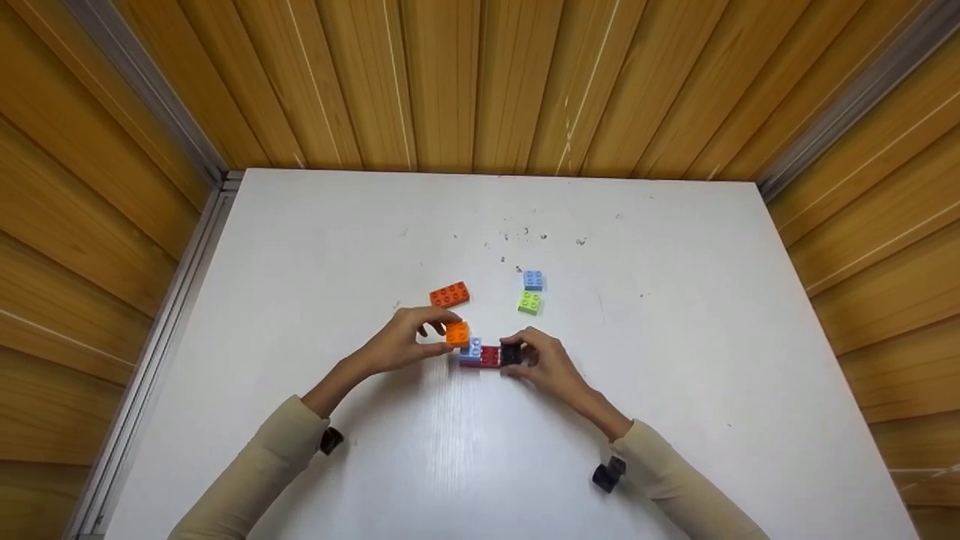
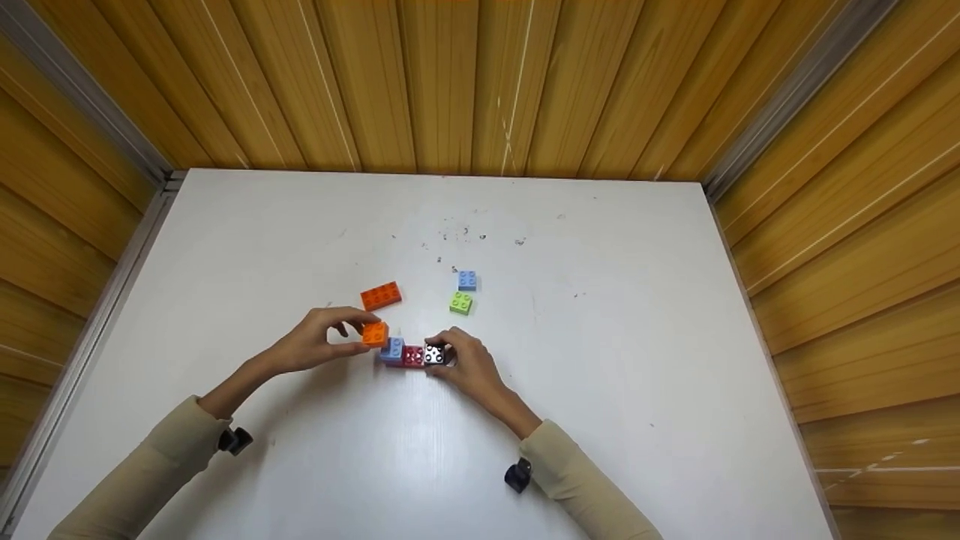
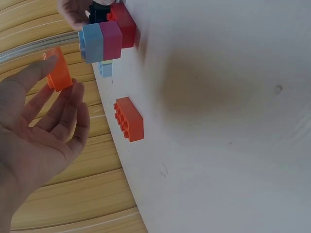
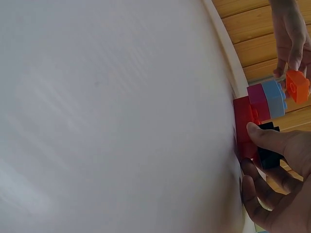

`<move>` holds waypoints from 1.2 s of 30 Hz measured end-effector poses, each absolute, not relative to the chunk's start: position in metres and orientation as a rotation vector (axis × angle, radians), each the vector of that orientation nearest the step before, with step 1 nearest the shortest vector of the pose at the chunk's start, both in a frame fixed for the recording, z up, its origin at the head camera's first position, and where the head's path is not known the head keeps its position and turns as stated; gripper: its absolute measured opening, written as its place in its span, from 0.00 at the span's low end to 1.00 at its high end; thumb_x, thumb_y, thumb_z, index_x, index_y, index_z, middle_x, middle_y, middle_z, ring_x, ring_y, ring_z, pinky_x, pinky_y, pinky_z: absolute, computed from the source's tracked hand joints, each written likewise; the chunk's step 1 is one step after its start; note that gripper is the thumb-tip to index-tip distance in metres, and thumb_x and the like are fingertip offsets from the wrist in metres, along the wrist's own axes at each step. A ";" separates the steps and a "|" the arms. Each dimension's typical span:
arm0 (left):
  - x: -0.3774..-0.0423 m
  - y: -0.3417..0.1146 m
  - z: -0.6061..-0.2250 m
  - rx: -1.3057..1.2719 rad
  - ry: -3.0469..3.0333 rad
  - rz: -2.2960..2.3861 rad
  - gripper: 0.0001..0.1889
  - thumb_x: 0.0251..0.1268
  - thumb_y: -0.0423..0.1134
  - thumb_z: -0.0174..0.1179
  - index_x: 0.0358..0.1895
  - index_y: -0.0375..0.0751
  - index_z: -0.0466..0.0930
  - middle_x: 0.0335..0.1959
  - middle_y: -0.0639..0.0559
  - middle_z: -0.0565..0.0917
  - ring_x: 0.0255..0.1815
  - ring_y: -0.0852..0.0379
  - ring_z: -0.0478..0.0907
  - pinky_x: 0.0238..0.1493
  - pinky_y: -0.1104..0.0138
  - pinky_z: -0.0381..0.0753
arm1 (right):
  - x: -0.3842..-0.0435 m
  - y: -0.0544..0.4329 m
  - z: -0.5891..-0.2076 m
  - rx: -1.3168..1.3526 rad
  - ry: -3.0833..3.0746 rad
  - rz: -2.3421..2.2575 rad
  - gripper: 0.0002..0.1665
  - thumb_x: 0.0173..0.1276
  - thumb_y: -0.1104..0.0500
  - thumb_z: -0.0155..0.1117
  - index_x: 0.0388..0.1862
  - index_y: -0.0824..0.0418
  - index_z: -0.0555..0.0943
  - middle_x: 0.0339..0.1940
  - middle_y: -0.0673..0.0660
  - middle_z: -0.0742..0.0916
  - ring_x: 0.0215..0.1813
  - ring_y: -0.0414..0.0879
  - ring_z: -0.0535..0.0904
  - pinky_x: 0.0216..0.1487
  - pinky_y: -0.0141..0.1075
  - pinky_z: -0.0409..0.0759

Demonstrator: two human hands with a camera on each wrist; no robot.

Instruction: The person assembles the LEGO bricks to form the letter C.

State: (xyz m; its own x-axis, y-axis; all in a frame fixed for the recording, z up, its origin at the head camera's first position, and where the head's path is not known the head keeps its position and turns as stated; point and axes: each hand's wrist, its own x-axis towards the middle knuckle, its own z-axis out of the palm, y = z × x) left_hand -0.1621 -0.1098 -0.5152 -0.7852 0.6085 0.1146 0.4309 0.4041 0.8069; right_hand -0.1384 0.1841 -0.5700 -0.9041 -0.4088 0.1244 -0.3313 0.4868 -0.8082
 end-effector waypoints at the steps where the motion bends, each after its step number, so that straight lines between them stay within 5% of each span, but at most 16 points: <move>1: -0.162 -0.109 -0.517 0.923 2.458 1.320 0.19 0.65 0.35 0.70 0.59 0.37 0.83 0.53 0.43 0.88 0.49 0.43 0.84 0.47 0.52 0.84 | -0.138 0.185 -0.570 -0.654 2.639 -1.403 0.25 0.54 0.64 0.81 0.52 0.62 0.85 0.44 0.59 0.88 0.40 0.50 0.80 0.40 0.33 0.81; 10: -0.156 -0.102 -0.525 0.942 2.459 1.247 0.20 0.66 0.35 0.69 0.60 0.36 0.83 0.54 0.44 0.88 0.49 0.44 0.84 0.48 0.55 0.84 | -0.136 0.185 -0.573 -0.655 2.631 -1.410 0.24 0.55 0.64 0.81 0.52 0.62 0.85 0.45 0.59 0.88 0.41 0.50 0.81 0.40 0.34 0.82; 19: -0.156 -0.098 -0.530 0.949 2.480 1.266 0.20 0.65 0.35 0.69 0.60 0.37 0.83 0.54 0.43 0.88 0.52 0.42 0.83 0.50 0.48 0.83 | -0.138 0.185 -0.575 -0.657 2.630 -1.433 0.24 0.55 0.64 0.81 0.51 0.61 0.85 0.44 0.58 0.88 0.40 0.46 0.79 0.39 0.33 0.81; 36: -0.157 -0.088 -0.531 0.988 2.636 1.110 0.19 0.62 0.38 0.72 0.56 0.41 0.86 0.50 0.47 0.88 0.51 0.47 0.84 0.52 0.54 0.82 | -0.140 0.185 -0.574 -0.667 2.627 -1.414 0.25 0.55 0.64 0.81 0.52 0.62 0.85 0.46 0.60 0.88 0.40 0.50 0.81 0.39 0.34 0.81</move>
